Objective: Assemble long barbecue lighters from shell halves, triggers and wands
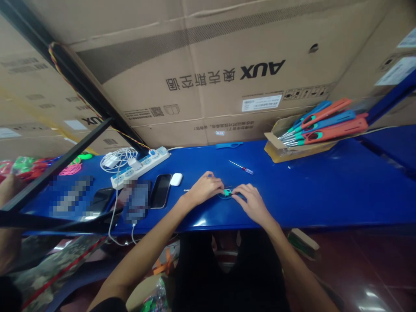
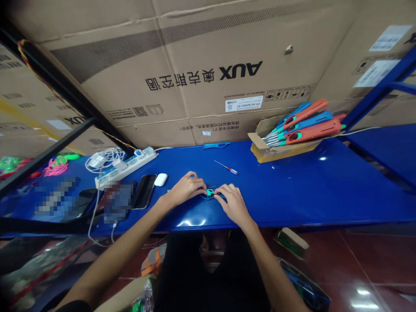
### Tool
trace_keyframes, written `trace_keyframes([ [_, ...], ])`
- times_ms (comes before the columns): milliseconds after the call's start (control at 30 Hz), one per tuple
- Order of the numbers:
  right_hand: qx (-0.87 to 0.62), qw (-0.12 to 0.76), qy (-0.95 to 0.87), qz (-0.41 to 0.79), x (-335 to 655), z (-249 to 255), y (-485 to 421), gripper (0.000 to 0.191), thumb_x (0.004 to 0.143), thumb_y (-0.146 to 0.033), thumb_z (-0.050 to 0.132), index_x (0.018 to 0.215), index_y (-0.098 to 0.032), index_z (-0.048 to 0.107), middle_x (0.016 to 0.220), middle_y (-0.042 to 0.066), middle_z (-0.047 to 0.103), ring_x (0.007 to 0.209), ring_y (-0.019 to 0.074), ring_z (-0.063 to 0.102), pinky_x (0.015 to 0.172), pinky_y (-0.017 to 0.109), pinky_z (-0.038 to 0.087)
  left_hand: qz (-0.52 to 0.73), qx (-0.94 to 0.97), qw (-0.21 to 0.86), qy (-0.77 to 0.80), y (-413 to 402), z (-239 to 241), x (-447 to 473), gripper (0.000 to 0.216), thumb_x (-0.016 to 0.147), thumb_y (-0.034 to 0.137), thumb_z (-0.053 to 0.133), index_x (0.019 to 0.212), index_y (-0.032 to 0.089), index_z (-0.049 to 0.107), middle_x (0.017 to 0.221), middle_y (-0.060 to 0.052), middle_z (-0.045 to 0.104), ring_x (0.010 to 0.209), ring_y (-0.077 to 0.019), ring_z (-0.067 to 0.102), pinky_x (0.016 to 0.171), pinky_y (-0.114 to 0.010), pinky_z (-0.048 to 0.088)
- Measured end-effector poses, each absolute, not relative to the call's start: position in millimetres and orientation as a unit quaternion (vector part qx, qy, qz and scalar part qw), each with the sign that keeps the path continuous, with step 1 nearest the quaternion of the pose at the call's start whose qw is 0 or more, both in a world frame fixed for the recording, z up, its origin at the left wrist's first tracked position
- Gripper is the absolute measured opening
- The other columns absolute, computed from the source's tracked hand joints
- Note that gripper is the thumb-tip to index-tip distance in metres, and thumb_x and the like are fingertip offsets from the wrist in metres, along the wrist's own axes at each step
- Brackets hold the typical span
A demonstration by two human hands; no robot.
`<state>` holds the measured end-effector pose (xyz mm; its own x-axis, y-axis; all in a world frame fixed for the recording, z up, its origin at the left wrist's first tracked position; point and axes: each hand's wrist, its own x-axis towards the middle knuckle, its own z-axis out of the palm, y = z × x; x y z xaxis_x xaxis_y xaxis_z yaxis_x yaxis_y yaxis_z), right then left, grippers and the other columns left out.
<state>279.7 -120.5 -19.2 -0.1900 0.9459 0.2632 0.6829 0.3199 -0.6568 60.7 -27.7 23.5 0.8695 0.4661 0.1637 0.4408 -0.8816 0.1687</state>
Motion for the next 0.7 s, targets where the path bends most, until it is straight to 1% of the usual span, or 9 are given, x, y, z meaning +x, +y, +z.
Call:
trace_keyframes([
  [167, -0.549, 0.319, -0.749, 0.190, 279.0, -19.7, -121.2, 0.018, 0.105, -0.033, 0.051, 0.098, -0.026, 0.066, 0.105, 0.003, 0.072, 0.096, 0.0223, 0.060, 0.086, 0.039, 0.042, 0.097, 0.968, 0.035, 0.227, -30.2, 26.6, 64.9, 0.026, 0.105, 0.031, 0.054, 0.089, 0.018, 0.070, 0.088, -0.002, 0.075, 0.082, -0.0176, 0.065, 0.094, -0.037, 0.032],
  [300, -0.548, 0.323, -0.750, 0.181, 279.5, -21.4, -121.1, 0.017, 0.104, -0.033, 0.052, 0.097, -0.026, 0.065, 0.104, 0.003, 0.073, 0.096, 0.0214, 0.060, 0.086, 0.038, 0.043, 0.096, 0.973, 0.003, 0.212, -31.4, 26.4, 66.5, 0.027, 0.105, 0.032, 0.054, 0.088, 0.017, 0.069, 0.086, -0.002, 0.073, 0.082, -0.0181, 0.064, 0.095, -0.037, 0.032],
  [433, -0.545, 0.328, -0.749, 0.188, 280.2, -22.9, -120.3, 0.014, 0.104, -0.032, 0.053, 0.100, -0.026, 0.064, 0.104, 0.003, 0.073, 0.095, 0.0221, 0.060, 0.086, 0.039, 0.043, 0.114, 0.970, -0.001, 0.212, -31.0, 23.2, 66.4, 0.026, 0.105, 0.032, 0.055, 0.089, 0.018, 0.068, 0.085, -0.001, 0.072, 0.080, -0.0173, 0.062, 0.093, -0.036, 0.032],
  [567, -0.540, 0.334, -0.745, 0.203, 281.1, -23.8, -119.3, 0.010, 0.102, -0.031, 0.056, 0.101, -0.026, 0.064, 0.102, 0.003, 0.073, 0.095, 0.0228, 0.061, 0.087, 0.040, 0.043, 0.126, 0.967, -0.010, 0.223, -29.8, 20.1, 66.9, 0.022, 0.104, 0.033, 0.058, 0.090, 0.019, 0.069, 0.087, -0.001, 0.071, 0.084, -0.0181, 0.061, 0.093, -0.036, 0.032],
  [700, -0.540, 0.338, -0.745, 0.195, 281.7, -25.2, -119.4, 0.015, 0.103, -0.031, 0.055, 0.110, -0.026, 0.067, 0.103, 0.005, 0.073, 0.097, 0.0236, 0.061, 0.087, 0.040, 0.044, 0.130, 0.966, -0.009, 0.225, -31.8, 17.5, 67.0, 0.019, 0.103, 0.031, 0.058, 0.093, 0.019, 0.069, 0.089, -0.001, 0.070, 0.087, -0.0183, 0.059, 0.092, -0.036, 0.034],
])
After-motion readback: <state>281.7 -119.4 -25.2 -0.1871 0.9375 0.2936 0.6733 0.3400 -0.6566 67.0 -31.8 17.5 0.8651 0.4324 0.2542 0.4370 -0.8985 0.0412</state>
